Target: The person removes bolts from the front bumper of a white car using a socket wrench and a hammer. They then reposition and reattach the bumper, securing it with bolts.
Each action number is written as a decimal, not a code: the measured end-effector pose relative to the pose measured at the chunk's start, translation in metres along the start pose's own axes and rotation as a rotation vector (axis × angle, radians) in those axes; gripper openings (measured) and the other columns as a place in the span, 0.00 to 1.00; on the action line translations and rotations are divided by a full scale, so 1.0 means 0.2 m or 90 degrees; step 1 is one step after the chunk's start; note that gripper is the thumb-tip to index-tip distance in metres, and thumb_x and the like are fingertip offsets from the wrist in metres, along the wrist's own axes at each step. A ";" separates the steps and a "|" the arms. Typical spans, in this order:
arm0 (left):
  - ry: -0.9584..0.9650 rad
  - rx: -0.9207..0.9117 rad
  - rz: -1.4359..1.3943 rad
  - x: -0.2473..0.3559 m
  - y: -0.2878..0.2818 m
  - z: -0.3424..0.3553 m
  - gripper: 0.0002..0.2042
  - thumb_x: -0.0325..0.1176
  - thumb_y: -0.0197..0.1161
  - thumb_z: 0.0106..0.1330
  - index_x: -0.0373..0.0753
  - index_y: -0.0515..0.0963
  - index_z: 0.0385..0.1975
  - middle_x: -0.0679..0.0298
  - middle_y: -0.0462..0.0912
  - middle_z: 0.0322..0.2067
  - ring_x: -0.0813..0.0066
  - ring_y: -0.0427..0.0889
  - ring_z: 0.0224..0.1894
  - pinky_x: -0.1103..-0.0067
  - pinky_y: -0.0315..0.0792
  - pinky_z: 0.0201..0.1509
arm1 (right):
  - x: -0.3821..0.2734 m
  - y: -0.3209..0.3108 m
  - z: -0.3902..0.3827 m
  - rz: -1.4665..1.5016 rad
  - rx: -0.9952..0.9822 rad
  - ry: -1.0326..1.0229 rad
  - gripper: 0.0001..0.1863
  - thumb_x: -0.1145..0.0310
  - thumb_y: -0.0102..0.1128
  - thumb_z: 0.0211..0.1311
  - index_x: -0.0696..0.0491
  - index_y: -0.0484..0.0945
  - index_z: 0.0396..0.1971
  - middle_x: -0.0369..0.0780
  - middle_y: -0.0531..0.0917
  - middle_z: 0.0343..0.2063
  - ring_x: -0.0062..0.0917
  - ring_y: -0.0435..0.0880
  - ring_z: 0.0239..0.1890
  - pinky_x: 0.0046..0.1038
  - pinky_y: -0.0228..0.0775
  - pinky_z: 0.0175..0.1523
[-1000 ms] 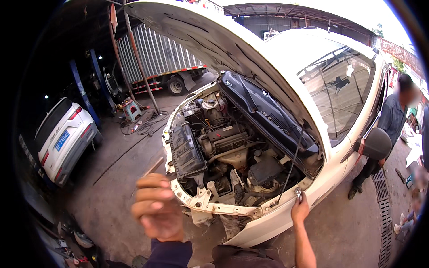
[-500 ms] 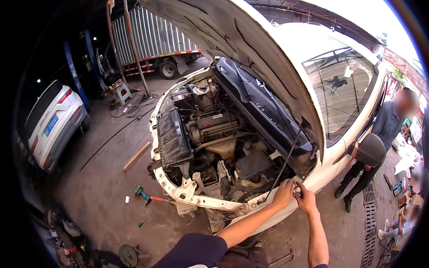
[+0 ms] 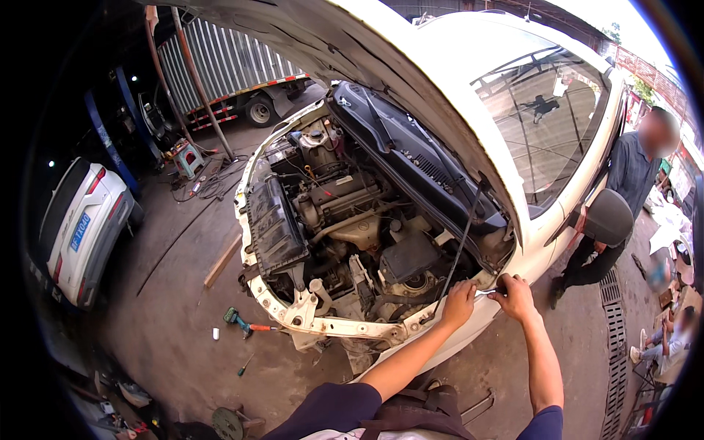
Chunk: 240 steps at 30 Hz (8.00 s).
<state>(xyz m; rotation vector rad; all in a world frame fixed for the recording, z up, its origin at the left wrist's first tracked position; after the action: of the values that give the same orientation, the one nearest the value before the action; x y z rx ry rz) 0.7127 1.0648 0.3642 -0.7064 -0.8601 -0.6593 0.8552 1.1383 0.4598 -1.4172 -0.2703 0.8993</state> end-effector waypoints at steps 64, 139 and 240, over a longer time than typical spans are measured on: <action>-0.125 0.026 -0.037 -0.03 0.01 0.00 0.09 0.33 0.56 0.73 0.35 0.80 0.42 0.53 0.85 0.33 0.58 0.84 0.36 0.69 0.74 0.42 | 0.01 0.26 -0.14 0.169 -0.092 0.207 0.21 0.49 0.66 0.59 0.54 0.87 0.37 0.52 0.87 0.36 0.50 0.85 0.46 0.46 0.74 0.51; -0.516 0.604 -0.628 -0.91 -4.75 -2.02 0.13 0.41 0.50 0.79 0.40 0.74 0.51 0.71 0.63 0.16 0.84 0.57 0.13 0.84 0.55 0.16 | -4.85 2.58 -0.36 0.469 -0.756 -0.507 0.24 0.46 0.45 0.76 0.54 0.76 0.45 0.53 0.83 0.31 0.53 0.82 0.38 0.49 0.72 0.41; 0.464 -0.556 -0.270 -3.89 -3.22 5.54 0.06 0.37 0.63 0.65 0.43 0.81 0.30 0.67 0.81 0.28 0.66 0.75 0.39 0.65 0.59 0.44 | -3.08 2.63 6.30 -0.156 0.345 0.657 0.12 0.74 0.58 0.65 0.53 0.74 0.47 0.45 0.79 0.44 0.46 0.82 0.45 0.47 0.75 0.42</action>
<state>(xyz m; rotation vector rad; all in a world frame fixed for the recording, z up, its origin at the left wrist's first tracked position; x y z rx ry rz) -0.6389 1.7125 0.4008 -0.9589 0.0113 -1.5982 -0.5719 1.5925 0.4207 -1.1317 0.5357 -0.0450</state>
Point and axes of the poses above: each hand's wrist, its own z-axis towards the middle knuckle, its own y-axis out of the palm, x = y × z, the point moved 6 cm from there along z, towards the middle knuckle
